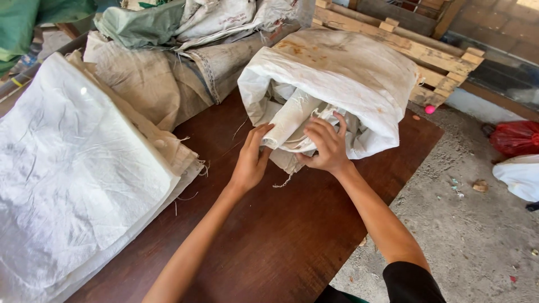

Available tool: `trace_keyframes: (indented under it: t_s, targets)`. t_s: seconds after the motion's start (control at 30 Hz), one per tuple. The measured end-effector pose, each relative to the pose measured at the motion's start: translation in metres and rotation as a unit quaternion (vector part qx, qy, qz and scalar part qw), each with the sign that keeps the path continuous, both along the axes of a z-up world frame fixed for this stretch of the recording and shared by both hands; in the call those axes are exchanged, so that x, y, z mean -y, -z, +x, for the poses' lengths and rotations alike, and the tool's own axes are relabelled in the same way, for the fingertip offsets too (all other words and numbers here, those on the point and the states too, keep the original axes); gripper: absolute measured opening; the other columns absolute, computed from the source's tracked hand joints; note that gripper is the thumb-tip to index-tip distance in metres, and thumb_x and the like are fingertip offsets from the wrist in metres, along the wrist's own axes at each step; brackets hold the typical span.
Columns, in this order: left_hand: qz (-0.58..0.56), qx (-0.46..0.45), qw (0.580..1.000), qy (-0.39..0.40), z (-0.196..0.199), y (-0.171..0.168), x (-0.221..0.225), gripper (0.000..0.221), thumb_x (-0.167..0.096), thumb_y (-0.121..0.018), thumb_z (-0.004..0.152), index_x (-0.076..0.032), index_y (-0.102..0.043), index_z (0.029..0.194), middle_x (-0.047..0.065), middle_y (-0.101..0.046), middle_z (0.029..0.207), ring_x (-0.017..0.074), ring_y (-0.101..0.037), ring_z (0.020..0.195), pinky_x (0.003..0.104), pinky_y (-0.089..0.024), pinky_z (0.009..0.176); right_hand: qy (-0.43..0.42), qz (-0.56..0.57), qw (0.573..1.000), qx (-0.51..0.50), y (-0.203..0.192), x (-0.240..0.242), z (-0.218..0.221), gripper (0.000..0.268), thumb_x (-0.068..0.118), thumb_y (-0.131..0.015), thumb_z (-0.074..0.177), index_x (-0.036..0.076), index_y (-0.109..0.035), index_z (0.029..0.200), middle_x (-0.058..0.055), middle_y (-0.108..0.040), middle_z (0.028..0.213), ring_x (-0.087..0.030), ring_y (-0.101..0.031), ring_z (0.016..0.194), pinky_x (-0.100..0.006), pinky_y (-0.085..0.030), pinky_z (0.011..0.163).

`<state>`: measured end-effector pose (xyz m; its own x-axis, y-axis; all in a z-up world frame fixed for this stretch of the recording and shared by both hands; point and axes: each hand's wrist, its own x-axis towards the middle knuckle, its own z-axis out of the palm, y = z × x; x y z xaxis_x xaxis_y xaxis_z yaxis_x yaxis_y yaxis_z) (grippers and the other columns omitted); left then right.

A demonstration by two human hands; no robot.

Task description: Folding and stacking large white woven plastic sacks on a wooden table.

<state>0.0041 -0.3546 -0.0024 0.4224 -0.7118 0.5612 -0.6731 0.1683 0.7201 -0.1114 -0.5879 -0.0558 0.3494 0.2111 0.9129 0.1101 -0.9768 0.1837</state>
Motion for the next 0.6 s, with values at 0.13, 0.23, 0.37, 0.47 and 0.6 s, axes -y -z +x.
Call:
trace_keyframes:
  t_s: [0.13,0.23,0.37,0.47,0.6]
  targets:
    - [0.041,-0.099,0.994,0.000,0.004,-0.005,-0.029,0.060,0.001,-0.065,0.085,-0.009,-0.051,0.143,0.018,-0.052,0.146,0.0352,-0.061,0.128,0.039,-0.056,0.095,-0.029,-0.053,0.998,-0.005,0.037,-0.008,0.014,0.055,0.057,-0.081,0.091,0.010,-0.064,0.113,-0.008,-0.073,0.101,-0.022,-0.067,0.105,-0.056,-0.033,0.111]
    - [0.073,-0.111,0.991,-0.017,0.004,-0.008,-0.047,0.067,-0.002,-0.072,0.078,-0.008,-0.052,0.142,0.018,-0.054,0.143,0.0353,-0.061,0.126,0.040,-0.054,0.100,-0.047,-0.101,0.994,-0.012,0.060,-0.025,0.022,0.035,0.043,-0.087,0.093,0.013,-0.069,0.098,-0.002,-0.071,0.089,-0.015,-0.067,0.092,-0.048,-0.039,0.108]
    - [0.104,-0.020,0.990,-0.096,-0.005,-0.013,-0.059,0.070,-0.012,-0.084,0.075,-0.007,-0.052,0.137,0.020,-0.056,0.133,0.0366,-0.062,0.118,0.042,-0.053,0.097,-0.110,-0.155,0.979,-0.066,0.022,-0.075,0.010,0.013,0.020,-0.079,0.093,0.014,-0.072,0.085,0.000,-0.070,0.080,-0.013,-0.066,0.079,-0.040,-0.051,0.097]
    - [0.128,0.059,0.981,-0.133,-0.004,0.010,-0.063,0.075,-0.013,-0.087,0.070,-0.007,-0.051,0.135,0.019,-0.057,0.129,0.0388,-0.061,0.115,0.046,-0.052,0.095,-0.157,-0.169,0.968,-0.101,-0.001,-0.101,-0.001,0.006,0.012,-0.074,0.086,0.009,-0.072,0.083,-0.002,-0.069,0.078,-0.016,-0.066,0.075,-0.038,-0.055,0.089]
    - [0.183,0.192,0.946,-0.186,0.001,0.028,-0.063,0.078,-0.013,-0.087,0.067,-0.009,-0.050,0.136,0.014,-0.060,0.125,0.0365,-0.062,0.112,0.048,-0.053,0.092,-0.197,-0.195,0.954,-0.115,-0.001,-0.116,-0.002,0.004,0.009,-0.073,0.083,0.005,-0.071,0.083,-0.002,-0.067,0.079,-0.018,-0.066,0.074,-0.036,-0.056,0.084]
